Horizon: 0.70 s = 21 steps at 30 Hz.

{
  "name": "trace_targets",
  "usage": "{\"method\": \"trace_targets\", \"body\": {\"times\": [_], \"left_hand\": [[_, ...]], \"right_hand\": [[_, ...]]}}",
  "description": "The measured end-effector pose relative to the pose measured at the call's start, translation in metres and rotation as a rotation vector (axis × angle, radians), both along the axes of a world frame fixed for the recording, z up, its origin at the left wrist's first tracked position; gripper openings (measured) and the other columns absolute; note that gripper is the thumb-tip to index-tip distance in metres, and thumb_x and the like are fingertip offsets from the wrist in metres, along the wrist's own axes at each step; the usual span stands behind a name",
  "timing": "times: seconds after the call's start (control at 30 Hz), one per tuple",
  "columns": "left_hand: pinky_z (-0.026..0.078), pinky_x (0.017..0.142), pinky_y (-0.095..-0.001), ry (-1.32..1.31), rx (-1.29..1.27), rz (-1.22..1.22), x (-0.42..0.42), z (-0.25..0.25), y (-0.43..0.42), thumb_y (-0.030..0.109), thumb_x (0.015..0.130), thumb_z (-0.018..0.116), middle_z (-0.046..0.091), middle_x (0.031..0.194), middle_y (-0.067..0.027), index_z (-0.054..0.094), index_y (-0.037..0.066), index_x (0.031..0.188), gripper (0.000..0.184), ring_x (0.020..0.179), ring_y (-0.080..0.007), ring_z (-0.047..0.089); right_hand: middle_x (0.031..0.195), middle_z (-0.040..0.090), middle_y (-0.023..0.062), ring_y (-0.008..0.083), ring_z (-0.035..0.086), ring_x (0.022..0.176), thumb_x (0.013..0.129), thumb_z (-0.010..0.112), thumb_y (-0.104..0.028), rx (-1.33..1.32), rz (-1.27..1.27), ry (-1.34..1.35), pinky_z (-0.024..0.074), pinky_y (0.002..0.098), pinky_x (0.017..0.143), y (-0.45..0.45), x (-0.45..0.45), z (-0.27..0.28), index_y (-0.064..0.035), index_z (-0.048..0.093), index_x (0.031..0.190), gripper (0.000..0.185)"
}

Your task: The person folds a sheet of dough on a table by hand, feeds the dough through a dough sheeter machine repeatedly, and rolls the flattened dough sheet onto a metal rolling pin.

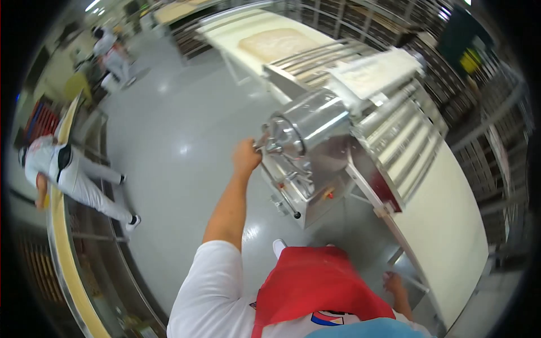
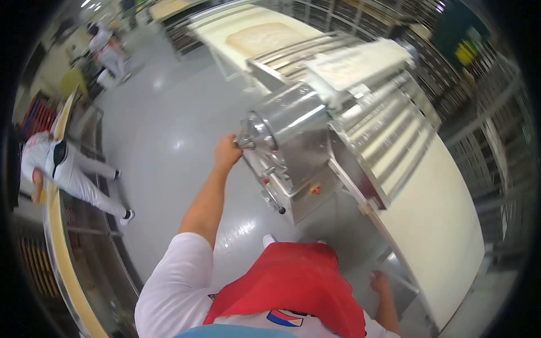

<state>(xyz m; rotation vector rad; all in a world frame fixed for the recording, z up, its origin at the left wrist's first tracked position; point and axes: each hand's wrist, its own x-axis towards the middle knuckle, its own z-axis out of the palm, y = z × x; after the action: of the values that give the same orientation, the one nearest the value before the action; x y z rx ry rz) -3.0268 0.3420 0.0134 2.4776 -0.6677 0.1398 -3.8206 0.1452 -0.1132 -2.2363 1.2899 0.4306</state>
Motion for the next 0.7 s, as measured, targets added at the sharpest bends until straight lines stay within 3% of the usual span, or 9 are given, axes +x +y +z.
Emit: {"method": "trace_targets", "body": {"times": [0.03, 0.1, 0.17, 0.33, 0.5, 0.6, 0.7], "left_hand": [[0.051, 0.076, -0.0488, -0.004, 0.006, -0.040, -0.006, 0.003, -0.002, 0.014, 0.072, 0.068, 0.067, 0.092, -0.0160, 0.064, 0.006, 0.091, 0.021, 0.091, -0.0381, 0.063], [0.049, 0.078, -0.0488, 0.069, 0.040, 0.003, -0.018, 0.017, -0.002, 0.015, 0.071, 0.069, 0.066, 0.094, -0.0157, 0.061, 0.006, 0.093, 0.024, 0.095, -0.0382, 0.061], [0.049, 0.078, -0.0487, 0.023, 0.042, 0.005, -0.019, 0.012, -0.004, 0.015, 0.071, 0.069, 0.066, 0.095, -0.0160, 0.061, 0.006, 0.092, 0.024, 0.095, -0.0383, 0.061], [0.049, 0.079, -0.0489, 0.007, 0.047, 0.041, -0.017, 0.007, -0.007, 0.015, 0.072, 0.069, 0.066, 0.097, -0.0173, 0.060, 0.005, 0.090, 0.022, 0.096, -0.0391, 0.061], [0.051, 0.081, -0.0494, 0.075, 0.076, 0.064, -0.020, 0.006, -0.010, 0.014, 0.070, 0.066, 0.068, 0.098, -0.0174, 0.066, 0.009, 0.096, 0.027, 0.097, -0.0412, 0.063], [0.053, 0.080, -0.0472, 0.135, 0.072, 0.114, -0.028, 0.014, -0.013, 0.013, 0.069, 0.066, 0.070, 0.094, -0.0168, 0.070, 0.013, 0.094, 0.026, 0.094, -0.0408, 0.065], [0.054, 0.079, -0.0444, 0.057, 0.110, 0.101, -0.032, 0.015, -0.016, 0.015, 0.071, 0.067, 0.071, 0.091, -0.0137, 0.072, 0.016, 0.092, 0.022, 0.092, -0.0363, 0.067]], "right_hand": [[0.091, 0.070, 0.0174, 0.0299, 0.068, 0.082, 0.085, 0.068, -0.029, -0.139, 0.353, -0.070, 0.0554, 0.0403, 0.075, -0.005, 0.009, 0.020, -0.0044, 0.059, 0.124, 0.046], [0.094, 0.071, 0.0180, 0.0283, 0.069, 0.078, 0.087, 0.066, -0.027, 0.058, -0.011, -0.134, 0.0550, 0.0373, 0.073, 0.009, 0.079, 0.085, -0.0053, 0.064, 0.119, 0.039], [0.108, 0.067, 0.0220, 0.0389, 0.065, 0.099, 0.088, 0.063, -0.028, 0.086, 0.029, -0.023, 0.0512, 0.0442, 0.084, 0.014, 0.144, 0.156, -0.0045, 0.065, 0.116, 0.036], [0.103, 0.069, 0.0192, 0.0332, 0.068, 0.090, 0.086, 0.066, -0.023, 0.083, 0.191, -0.388, 0.0526, 0.0406, 0.078, -0.003, 0.211, 0.228, -0.0046, 0.065, 0.115, 0.035], [0.101, 0.069, 0.0154, 0.0287, 0.068, 0.084, 0.083, 0.067, -0.016, -0.023, 0.394, -0.641, 0.0533, 0.0370, 0.074, -0.030, 0.228, 0.250, -0.0055, 0.066, 0.113, 0.032], [0.102, 0.069, 0.0137, 0.0299, 0.067, 0.089, 0.083, 0.064, -0.015, -0.044, 0.409, -0.692, 0.0531, 0.0391, 0.077, -0.045, 0.230, 0.259, -0.0058, 0.066, 0.113, 0.030], [0.104, 0.068, 0.0146, 0.0338, 0.063, 0.099, 0.080, 0.064, -0.009, -0.293, 0.455, -0.768, 0.0513, 0.0419, 0.086, -0.063, 0.225, 0.260, -0.0044, 0.066, 0.111, 0.032]]}}
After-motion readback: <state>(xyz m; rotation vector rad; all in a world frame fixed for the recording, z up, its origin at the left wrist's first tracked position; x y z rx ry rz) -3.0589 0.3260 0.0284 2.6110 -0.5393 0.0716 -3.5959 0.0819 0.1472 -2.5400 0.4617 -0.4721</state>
